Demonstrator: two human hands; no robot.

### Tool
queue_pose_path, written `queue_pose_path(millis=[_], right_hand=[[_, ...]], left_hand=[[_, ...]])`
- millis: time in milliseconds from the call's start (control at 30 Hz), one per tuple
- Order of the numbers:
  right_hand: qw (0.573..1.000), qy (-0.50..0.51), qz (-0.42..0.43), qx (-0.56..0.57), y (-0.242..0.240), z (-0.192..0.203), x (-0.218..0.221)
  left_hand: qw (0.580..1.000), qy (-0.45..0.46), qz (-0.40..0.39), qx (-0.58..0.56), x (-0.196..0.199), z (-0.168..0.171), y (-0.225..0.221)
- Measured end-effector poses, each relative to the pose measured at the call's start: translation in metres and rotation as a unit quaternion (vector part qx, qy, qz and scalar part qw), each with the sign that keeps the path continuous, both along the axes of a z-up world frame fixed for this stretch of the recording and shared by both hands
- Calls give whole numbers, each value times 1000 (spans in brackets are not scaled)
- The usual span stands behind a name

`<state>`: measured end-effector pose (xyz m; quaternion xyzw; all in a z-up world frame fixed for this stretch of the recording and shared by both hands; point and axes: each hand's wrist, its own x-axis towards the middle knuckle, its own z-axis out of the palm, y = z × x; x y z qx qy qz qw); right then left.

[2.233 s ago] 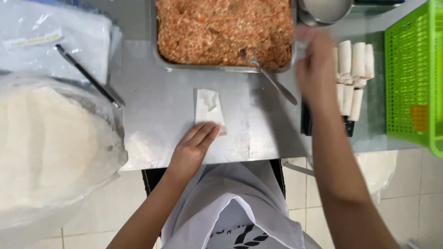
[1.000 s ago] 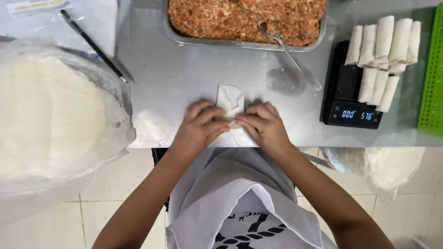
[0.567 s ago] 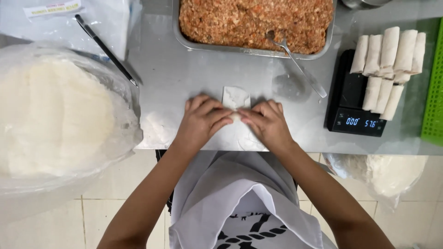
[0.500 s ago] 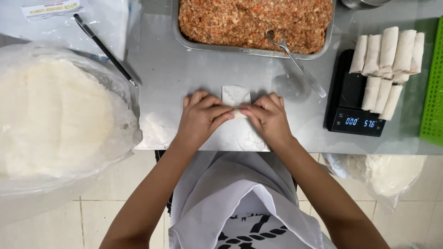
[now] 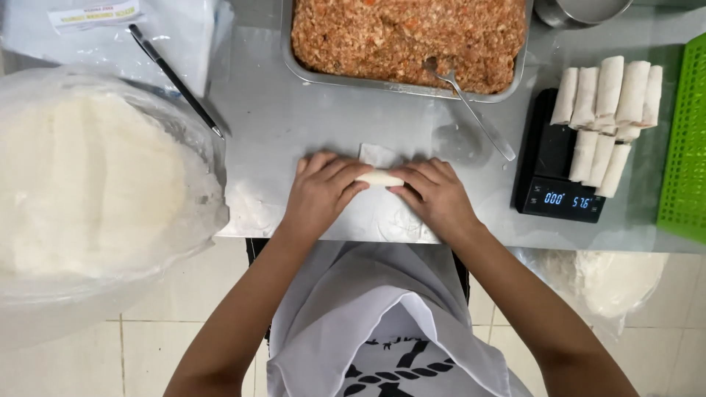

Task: Making spring rolls by placing meat filling on wrappers and rolling them tightly

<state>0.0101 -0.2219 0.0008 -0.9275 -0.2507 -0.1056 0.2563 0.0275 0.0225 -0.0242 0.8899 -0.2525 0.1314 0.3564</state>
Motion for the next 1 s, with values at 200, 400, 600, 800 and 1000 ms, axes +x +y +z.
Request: queue_pose_path(millis=[200, 400, 600, 800, 1000], right_hand=[[1000, -11, -16, 6, -15, -19, 20], [995, -1, -84, 62, -6, -17, 14], [999, -3, -37, -26, -4, -16, -12], [992, -8, -86, -88, 6, -10, -39], [993, 36, -106, -49, -24, 25, -101]], left_hand=[[1000, -1, 4, -7, 33, 10, -6], [994, -101, 20, 41, 23, 21, -21], [995, -63, 11, 79, 12, 15, -26], [997, -28, -62, 31, -3, 24, -14], [962, 222, -90, -130, -32, 85, 75]])
